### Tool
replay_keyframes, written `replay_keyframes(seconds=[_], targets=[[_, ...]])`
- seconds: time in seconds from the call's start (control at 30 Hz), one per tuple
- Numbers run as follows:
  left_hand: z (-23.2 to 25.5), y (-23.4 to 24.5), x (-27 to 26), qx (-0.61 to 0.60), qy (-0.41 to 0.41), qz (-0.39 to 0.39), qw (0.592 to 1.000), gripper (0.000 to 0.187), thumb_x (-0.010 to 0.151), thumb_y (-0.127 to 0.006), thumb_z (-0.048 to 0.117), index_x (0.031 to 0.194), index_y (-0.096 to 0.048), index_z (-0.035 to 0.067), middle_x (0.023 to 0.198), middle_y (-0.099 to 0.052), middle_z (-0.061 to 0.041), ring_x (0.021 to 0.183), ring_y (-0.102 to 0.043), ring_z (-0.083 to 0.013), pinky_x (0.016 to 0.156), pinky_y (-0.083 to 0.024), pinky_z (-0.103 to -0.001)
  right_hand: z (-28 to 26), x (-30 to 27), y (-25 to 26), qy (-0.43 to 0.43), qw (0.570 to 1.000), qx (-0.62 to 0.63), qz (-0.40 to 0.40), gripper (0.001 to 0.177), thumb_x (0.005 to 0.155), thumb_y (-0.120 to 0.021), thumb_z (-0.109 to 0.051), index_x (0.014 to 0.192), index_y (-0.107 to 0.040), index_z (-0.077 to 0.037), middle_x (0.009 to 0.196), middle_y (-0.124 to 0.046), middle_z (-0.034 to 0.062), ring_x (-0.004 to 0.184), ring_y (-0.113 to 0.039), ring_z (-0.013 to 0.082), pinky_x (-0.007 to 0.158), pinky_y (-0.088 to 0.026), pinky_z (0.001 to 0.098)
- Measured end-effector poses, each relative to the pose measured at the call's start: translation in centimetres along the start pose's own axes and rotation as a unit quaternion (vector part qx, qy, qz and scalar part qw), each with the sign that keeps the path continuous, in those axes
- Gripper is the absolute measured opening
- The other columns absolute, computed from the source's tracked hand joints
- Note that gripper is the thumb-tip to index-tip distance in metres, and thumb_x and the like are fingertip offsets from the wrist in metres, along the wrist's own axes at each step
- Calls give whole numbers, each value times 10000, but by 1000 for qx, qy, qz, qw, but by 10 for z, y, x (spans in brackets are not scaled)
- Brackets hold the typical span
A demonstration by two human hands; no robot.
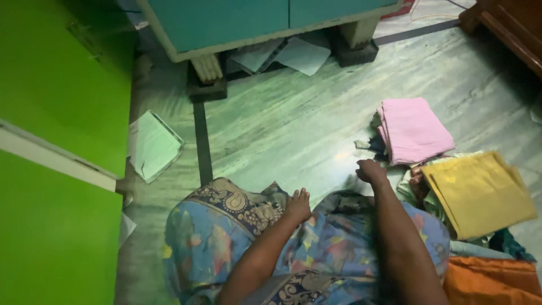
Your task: The person sits on the floor and folds several garments one by one. They fold a patterned cloth, a pink buttoned shirt, and a yellow fabric, smoothing each item and stacking them neatly.
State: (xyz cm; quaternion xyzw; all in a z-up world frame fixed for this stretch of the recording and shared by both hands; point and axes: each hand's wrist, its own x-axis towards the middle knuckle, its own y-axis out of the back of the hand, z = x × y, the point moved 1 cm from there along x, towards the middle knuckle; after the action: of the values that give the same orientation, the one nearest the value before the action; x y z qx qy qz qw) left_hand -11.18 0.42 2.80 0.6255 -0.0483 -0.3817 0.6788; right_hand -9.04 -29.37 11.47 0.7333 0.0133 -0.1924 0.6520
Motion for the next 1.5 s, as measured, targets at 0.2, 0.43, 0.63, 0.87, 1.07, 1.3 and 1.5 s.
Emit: replay_keyframes(seconds=[0.2, 0.43, 0.63, 0.87, 1.07, 1.3, 1.5], targets=[[4, 5, -18, -53, 11, 32, 998, 887, 926, -646, 497, 1573, -284, 10, 1675, -167, -175, 1535, -168, -381, 1200, -185, -596, -13, -23, 2, -34, 999, 9, -30, 397, 924, -644, -358, 1287, -684, -202, 1320, -678, 116, 1236, -635, 355, 1003, -540, 538], [9, 23, -43, -4, -76, 197, 977, 396, 826, -713, 394, 1014, -761, 49, 1147, -720, -187, 1155, -645, -357, 1025, -507, -490, -23, -63, 12, -152, 985, 78, -32, 364, 951, -564, -216, 1274, -717, -152, 1366, -666, 173, 1252, -643, 393, 989, -535, 547], [13, 30, -64, 4, 27, 145, 989, 590, 898, -606, 571, 1084, -754, 30, 1193, -696, -222, 1184, -627, -376, 989, -488, -499, -21, -109, 8, -197, 977, 53, -59, 384, 928, -610, -256, 1278, -754, -191, 1429, -648, 136, 1322, -617, 349, 1055, -486, 546], [20, 27, -93, 96, -20, 23, 995, 640, 1053, -336, 579, 1164, -772, 123, 1207, -738, -146, 1128, -701, -334, 945, -526, -497, -41, -144, 5, -111, 974, -70, -186, 457, 917, -614, -416, 1341, -702, -268, 1458, -629, 57, 1369, -591, 277, 1118, -463, 519], [23, 25, -110, 135, -83, 100, 982, 420, 954, -488, 475, 1083, -811, 240, 1101, -783, -82, 1019, -747, -285, 840, -578, -462, -48, -157, 9, -90, 982, -88, -139, 484, 922, -604, -450, 1357, -686, -253, 1478, -595, 71, 1380, -555, 271, 1132, -435, 512], [29, 23, -122, 97, -104, 116, 983, 458, 864, -579, 561, 1047, -812, 211, 1089, -782, -82, 1004, -726, -287, 851, -579, -428, -60, -168, 10, -62, 989, -115, -66, 414, 938, -566, -377, 1268, -749, -210, 1380, -683, 98, 1280, -658, 285, 1037, -529, 475], [31, 16, -117, 75, -91, 121, 986, 475, 872, -560, 559, 1058, -808, 199, 1102, -772, -97, 1047, -710, -299, 894, -565, -421, -64, -165, 11, -60, 988, -128, -58, 396, 928, -598, -353, 1258, -754, -201, 1373, -688, 100, 1275, -658, 289, 1034, -531, 479]])
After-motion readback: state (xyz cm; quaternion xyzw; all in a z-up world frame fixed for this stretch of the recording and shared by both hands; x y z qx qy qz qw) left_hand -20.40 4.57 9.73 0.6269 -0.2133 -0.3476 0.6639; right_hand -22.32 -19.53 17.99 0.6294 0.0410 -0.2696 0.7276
